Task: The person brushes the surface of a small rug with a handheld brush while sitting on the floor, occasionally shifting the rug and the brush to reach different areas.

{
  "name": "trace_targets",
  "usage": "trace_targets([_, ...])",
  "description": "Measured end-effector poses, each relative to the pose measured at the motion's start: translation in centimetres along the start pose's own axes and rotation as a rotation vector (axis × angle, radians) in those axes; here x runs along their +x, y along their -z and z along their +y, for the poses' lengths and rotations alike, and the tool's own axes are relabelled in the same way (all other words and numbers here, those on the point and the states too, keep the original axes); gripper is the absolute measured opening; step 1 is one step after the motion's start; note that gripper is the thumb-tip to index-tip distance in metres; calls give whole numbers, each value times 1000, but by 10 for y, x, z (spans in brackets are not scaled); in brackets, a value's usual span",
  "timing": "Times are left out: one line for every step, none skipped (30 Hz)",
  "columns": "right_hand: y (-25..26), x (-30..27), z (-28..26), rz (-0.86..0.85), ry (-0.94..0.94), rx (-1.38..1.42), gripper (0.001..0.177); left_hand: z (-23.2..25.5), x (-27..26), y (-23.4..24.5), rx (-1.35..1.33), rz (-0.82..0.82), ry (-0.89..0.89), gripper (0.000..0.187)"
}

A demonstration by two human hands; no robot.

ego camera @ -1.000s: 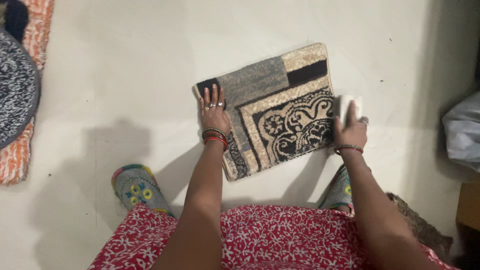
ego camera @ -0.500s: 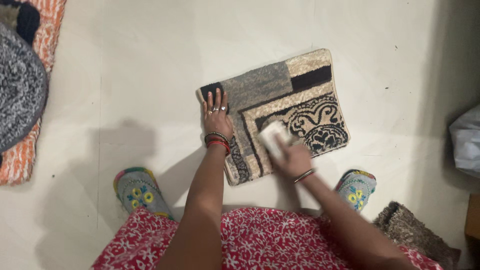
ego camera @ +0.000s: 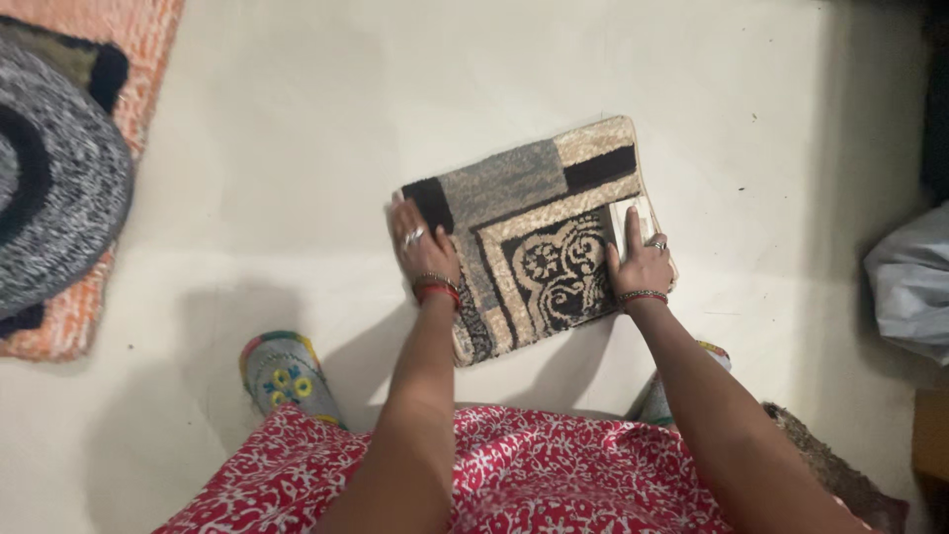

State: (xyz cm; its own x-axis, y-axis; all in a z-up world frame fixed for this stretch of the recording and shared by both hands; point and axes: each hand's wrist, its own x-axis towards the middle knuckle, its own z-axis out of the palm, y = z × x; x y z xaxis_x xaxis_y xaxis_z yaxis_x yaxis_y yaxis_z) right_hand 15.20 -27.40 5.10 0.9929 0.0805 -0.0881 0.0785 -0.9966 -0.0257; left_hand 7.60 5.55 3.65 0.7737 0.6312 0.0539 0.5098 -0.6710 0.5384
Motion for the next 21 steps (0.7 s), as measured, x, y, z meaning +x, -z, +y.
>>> trace_targets([0,-2,1,-11,-7,-9,80,5,-10,5,-75,67,92,73])
trace_targets([1,-2,3,-23,-17,-6,80,10,-22,6,-152,-117,369,72])
trace_targets([2,-2,2,-39,-24,0,79,13,-39,4,-224,-303,646,72])
trace_targets([4,-3,2,-54,-31,6,79,16,-55,-2,-272,-157,628,72])
trace_targets([6,-3,0,-73,-50,14,79,15,-64,-13,-321,-5,600,72])
trace_targets([8,-3,-1,-93,-68,22,79,7,-67,-22,-372,145,569,73])
trace_targets([13,-1,-2,-108,-86,27,79,-6,-59,-29,-536,52,695,70])
trace_targets([16,1,-6,-175,-108,43,81,-22,-45,-32,-699,-48,817,68])
trace_targets([22,6,-9,-237,-136,58,83,-30,-32,-36,-866,-162,928,67])
trace_targets([28,9,-11,-299,-163,74,85,-31,-22,-37,-799,-203,729,65])
trace_targets([37,14,-12,-330,-144,105,87,-27,-12,-33,-732,-233,533,64])
trace_targets([48,17,-13,-362,-125,137,90,-20,-2,-23,-659,-258,338,63])
trace_targets([59,19,-13,-395,-102,162,92,-4,4,-11,-653,-195,242,60])
trace_targets([70,20,-16,-375,-118,168,91,19,13,5,-645,-132,146,58])
trace_targets([81,18,-16,-360,-139,169,89,43,19,26,-638,-166,157,59])
trace_targets([90,17,-16,-346,-160,170,87,70,29,51,-631,-199,167,62])
trace_targets([100,16,-10,-303,-171,191,88,96,36,77,-587,-148,5,58])
trace_targets([110,17,-3,-259,-183,212,89,121,40,104,-540,-95,-157,54])
trace_targets([117,19,5,-218,-189,234,90,144,40,131,-541,-44,-347,47])
trace_targets([125,19,18,-153,-198,313,92,165,38,154,-537,9,-536,40])
trace_targets([129,19,31,-92,-201,394,94,183,35,175,-402,-64,-606,35])
